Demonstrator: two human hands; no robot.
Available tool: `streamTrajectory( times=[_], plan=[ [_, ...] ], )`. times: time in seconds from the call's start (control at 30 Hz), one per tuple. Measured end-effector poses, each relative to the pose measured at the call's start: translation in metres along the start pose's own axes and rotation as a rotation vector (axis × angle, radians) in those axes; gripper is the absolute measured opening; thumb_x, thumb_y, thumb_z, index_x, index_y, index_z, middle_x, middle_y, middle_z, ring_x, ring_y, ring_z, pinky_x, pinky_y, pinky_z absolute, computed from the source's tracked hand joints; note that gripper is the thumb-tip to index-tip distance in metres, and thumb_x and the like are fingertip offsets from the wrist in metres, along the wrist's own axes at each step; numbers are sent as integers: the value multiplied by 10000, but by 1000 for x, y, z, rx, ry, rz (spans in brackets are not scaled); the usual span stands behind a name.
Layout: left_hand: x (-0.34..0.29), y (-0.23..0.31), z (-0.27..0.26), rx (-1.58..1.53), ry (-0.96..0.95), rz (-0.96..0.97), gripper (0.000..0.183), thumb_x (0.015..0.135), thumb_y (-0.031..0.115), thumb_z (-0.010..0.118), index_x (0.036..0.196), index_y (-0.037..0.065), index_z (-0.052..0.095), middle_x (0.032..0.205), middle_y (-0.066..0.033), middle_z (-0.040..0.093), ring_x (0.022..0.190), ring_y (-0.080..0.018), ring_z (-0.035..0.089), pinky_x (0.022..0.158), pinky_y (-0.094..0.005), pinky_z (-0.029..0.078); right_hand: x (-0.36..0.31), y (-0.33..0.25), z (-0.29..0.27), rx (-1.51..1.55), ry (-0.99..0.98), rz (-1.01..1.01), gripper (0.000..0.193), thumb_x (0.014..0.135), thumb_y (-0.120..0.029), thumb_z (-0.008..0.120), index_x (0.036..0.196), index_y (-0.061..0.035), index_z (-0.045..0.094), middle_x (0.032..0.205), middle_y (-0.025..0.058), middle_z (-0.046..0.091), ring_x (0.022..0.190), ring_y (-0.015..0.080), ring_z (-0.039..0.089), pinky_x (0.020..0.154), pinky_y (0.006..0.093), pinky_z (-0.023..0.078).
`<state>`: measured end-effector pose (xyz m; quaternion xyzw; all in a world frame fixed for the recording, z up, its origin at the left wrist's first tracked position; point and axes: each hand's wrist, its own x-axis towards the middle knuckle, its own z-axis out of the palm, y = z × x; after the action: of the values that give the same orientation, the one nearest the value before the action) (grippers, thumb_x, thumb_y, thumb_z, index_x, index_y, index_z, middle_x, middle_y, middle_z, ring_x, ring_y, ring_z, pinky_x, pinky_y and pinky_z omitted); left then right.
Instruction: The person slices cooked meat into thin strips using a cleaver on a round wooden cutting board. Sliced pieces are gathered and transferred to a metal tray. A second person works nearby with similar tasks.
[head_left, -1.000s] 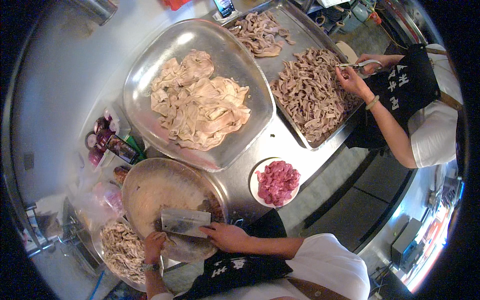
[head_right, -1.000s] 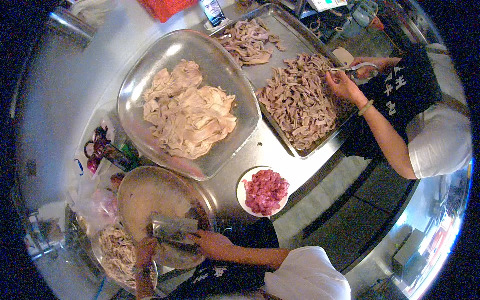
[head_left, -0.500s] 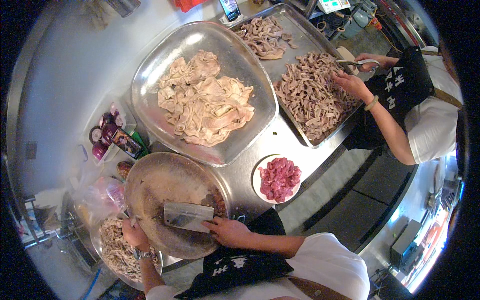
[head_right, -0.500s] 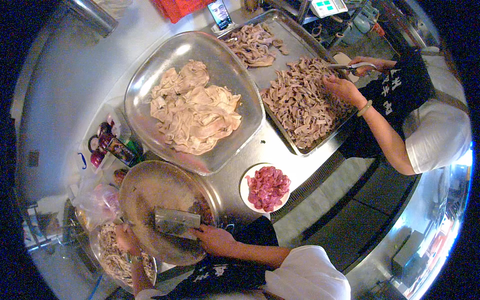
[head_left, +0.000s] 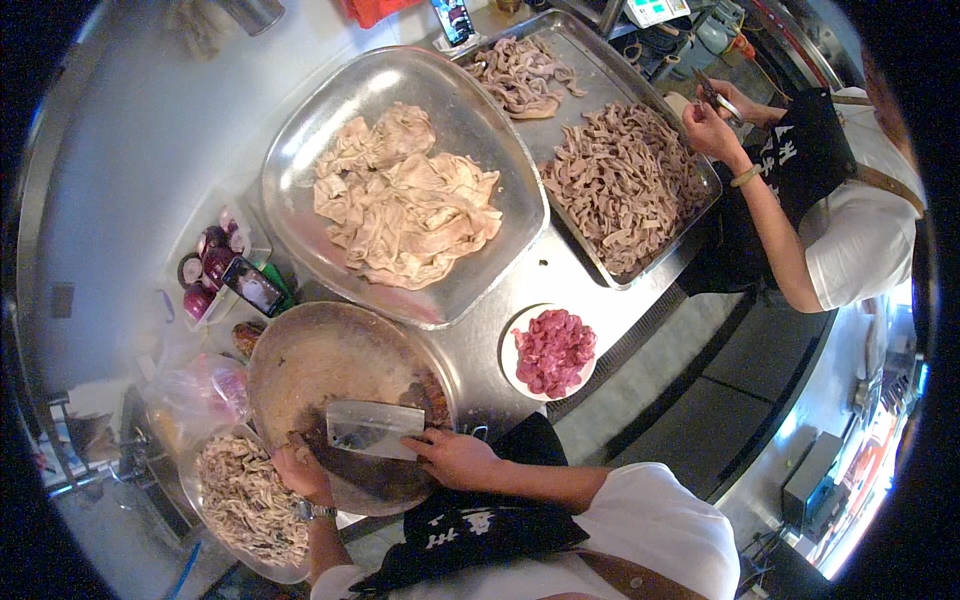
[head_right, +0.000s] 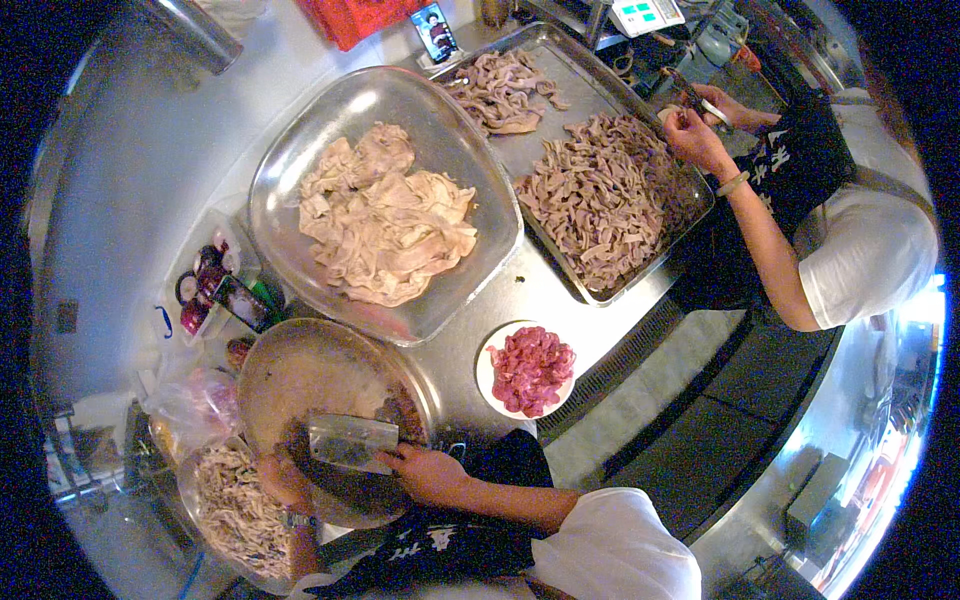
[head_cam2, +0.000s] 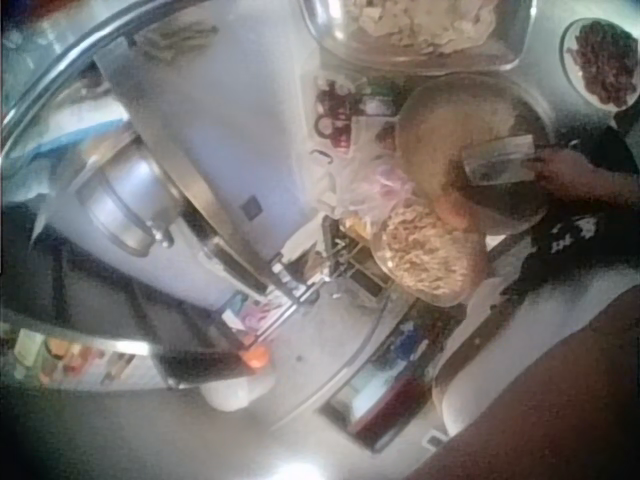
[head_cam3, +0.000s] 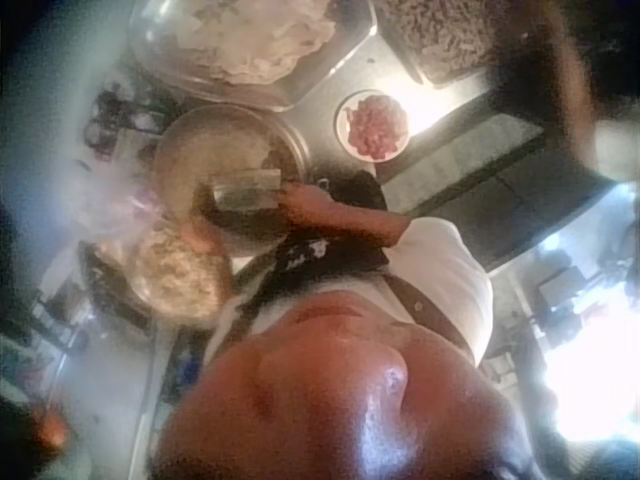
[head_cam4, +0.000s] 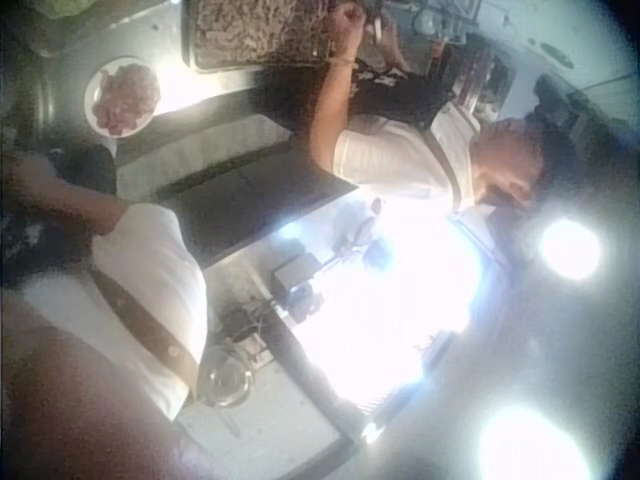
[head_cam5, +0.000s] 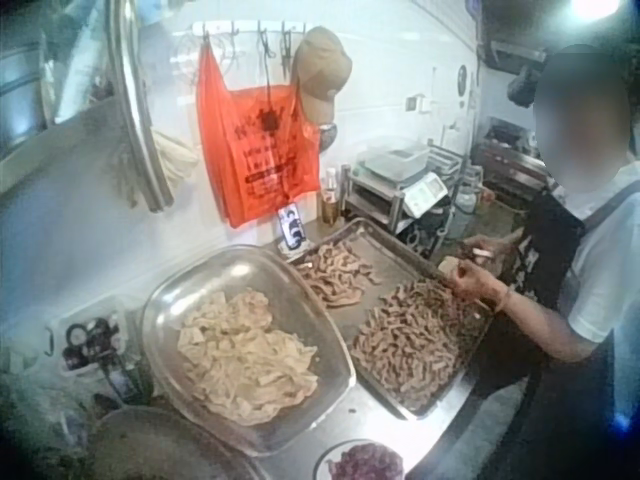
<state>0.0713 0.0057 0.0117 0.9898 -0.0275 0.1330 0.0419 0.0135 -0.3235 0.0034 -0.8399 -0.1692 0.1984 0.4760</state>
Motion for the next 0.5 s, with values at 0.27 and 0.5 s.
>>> streamTrajectory(
  times=[0.27,0.5],
  plan=[
    [-8,-8,-7,-124,-98,-155,170,879,35,620,1045,-1,619,954,-182,606,858,-395,570,823,-458,485,0,-9,-13,-26,-120,91,528,896,-213,632,1397,-130,488,1146,147,591,1005,345,653,801,423,576],
    [3,-13,-22,-1088,-29,-723,135,870,7,664,951,64,573,870,-10,603,760,-118,573,721,-289,509,1,-12,-18,-13,-50,27,542,902,-208,614,1418,-142,463,1232,159,577,1043,369,641,840,440,570]
  ],
)
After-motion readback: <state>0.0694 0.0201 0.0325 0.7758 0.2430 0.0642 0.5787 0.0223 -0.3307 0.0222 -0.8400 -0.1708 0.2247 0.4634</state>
